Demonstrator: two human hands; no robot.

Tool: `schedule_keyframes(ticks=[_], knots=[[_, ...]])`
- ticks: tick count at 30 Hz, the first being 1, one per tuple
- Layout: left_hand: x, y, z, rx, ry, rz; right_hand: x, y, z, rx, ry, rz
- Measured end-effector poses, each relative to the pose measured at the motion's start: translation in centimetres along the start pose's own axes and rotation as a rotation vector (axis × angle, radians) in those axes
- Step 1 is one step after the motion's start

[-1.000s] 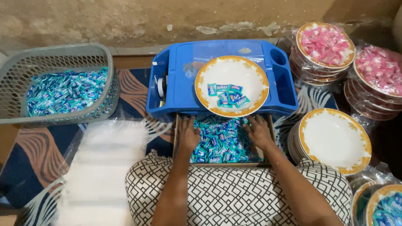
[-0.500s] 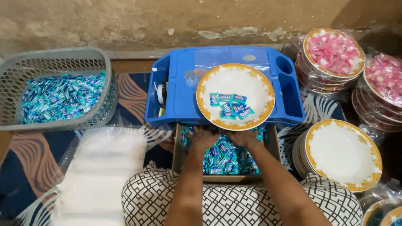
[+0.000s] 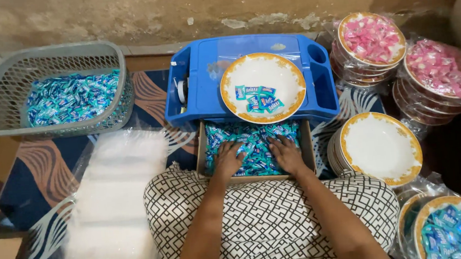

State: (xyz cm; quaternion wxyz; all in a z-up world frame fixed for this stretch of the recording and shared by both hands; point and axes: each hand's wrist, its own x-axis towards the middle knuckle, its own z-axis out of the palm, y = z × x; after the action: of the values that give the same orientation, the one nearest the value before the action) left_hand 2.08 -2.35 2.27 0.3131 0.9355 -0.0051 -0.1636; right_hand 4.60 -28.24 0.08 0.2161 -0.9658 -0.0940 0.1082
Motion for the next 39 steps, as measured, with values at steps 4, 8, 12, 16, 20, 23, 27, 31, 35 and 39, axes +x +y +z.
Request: schedule_keyframes(ticks=[4,8,12,16,20,23,27,31,35,39], knots=[[2.1,-4.0,4.3,-0.025,0.351,0.054,-1.9,0.6,0.6,0.064,0.224,-0.055],[2.3,-4.8,4.3,-0.152,0.571,0.156,-1.6,1.3,1.8,0.000,0.259,-0.063],[0.8,-3.9,3.3,-0.391,0.577,0.061,-4.4,-2.3,-1.3,0.045,0.353,-0.026],[-0.2,-3.4,2.9,-0.480,0.665,0.000,-5.0,-2.0,-1.5,0.168,0.539,0.038],[-2.6,0.5,-0.9,-0.576,0.720,0.058,-6.4,-3.9,-5.6,0.583,0.696,0.020],[-5.6,6.7,-6.3,-0.645,0.798,0.261,-7.2,-7.4,-10.9,0.744,0.811,-0.159],[-5.0,13.4,-10.6,-0.551,0.873,0.576,-6.0,-11.1,-16.7,0.714,0.878,-0.455],[-2.9,13.5,-11.1,-0.545,0.731,0.624,-4.6,-11.4,-17.1,0.625,0.871,-0.468],[-2.8,8.3,-8.4,-0.451,0.978,0.441,-5.0,-6.7,-12.4,0.587,0.911,-0.357],[-1.1,0.3,-2.0,-0.315,0.661,0.029,-3.4,-0.5,-4.2,0.388,0.466,-0.033]])
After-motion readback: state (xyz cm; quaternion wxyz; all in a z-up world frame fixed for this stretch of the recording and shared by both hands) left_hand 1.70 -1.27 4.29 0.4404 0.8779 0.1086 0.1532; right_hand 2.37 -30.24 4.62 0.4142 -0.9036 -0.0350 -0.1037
